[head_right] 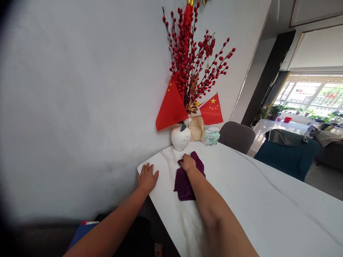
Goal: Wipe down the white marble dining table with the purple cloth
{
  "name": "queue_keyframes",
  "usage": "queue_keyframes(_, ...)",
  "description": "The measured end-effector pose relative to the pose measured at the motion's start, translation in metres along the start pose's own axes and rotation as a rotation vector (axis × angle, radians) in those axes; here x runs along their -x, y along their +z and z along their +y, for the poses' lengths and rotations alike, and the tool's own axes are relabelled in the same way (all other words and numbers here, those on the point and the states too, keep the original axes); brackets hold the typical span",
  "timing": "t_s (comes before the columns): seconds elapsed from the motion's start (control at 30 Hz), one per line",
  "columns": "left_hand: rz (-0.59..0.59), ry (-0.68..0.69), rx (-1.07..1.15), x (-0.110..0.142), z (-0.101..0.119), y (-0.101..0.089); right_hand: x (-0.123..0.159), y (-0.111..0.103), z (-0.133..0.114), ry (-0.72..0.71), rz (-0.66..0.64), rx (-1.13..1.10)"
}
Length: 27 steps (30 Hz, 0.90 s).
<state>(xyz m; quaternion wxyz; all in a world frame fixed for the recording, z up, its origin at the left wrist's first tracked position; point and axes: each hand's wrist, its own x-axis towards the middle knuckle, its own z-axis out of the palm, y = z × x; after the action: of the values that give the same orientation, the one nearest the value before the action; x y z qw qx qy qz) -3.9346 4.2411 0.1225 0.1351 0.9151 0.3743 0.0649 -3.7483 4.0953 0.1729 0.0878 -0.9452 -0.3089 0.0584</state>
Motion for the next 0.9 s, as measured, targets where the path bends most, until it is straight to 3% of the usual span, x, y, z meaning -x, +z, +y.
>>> queue_keyframes(0.17, -0.004, 0.009, 0.002, -0.001, -0.002, 0.001, 0.039, 0.006, -0.021, -0.065, 0.009, 0.013)
queue_keyframes(0.3, 0.004, 0.019, 0.007, -0.001, -0.001, -0.001, 0.09, 0.015, -0.049, -0.215, -0.017, -0.013)
queue_keyframes(0.4, 0.01, 0.018, 0.008, 0.0, 0.0, -0.002, 0.111, 0.019, -0.059, -0.363, -0.034, -0.03)
queue_keyframes(0.5, 0.007, 0.016, 0.008, 0.001, 0.001, -0.002, 0.099, 0.013, -0.047, -0.342, -0.047, 0.006)
queue_keyframes(0.73, -0.001, 0.005, -0.002, -0.001, -0.001, 0.002, 0.02, -0.011, 0.013, -0.072, 0.012, 0.073)
queue_keyframes(0.8, 0.002, 0.005, -0.004, -0.002, -0.001, 0.002, 0.016, -0.011, 0.015, -0.054, 0.021, 0.078)
queue_keyframes(0.9, 0.008, 0.011, -0.001, -0.003, -0.001, 0.003, 0.032, -0.004, 0.001, -0.111, 0.021, 0.067)
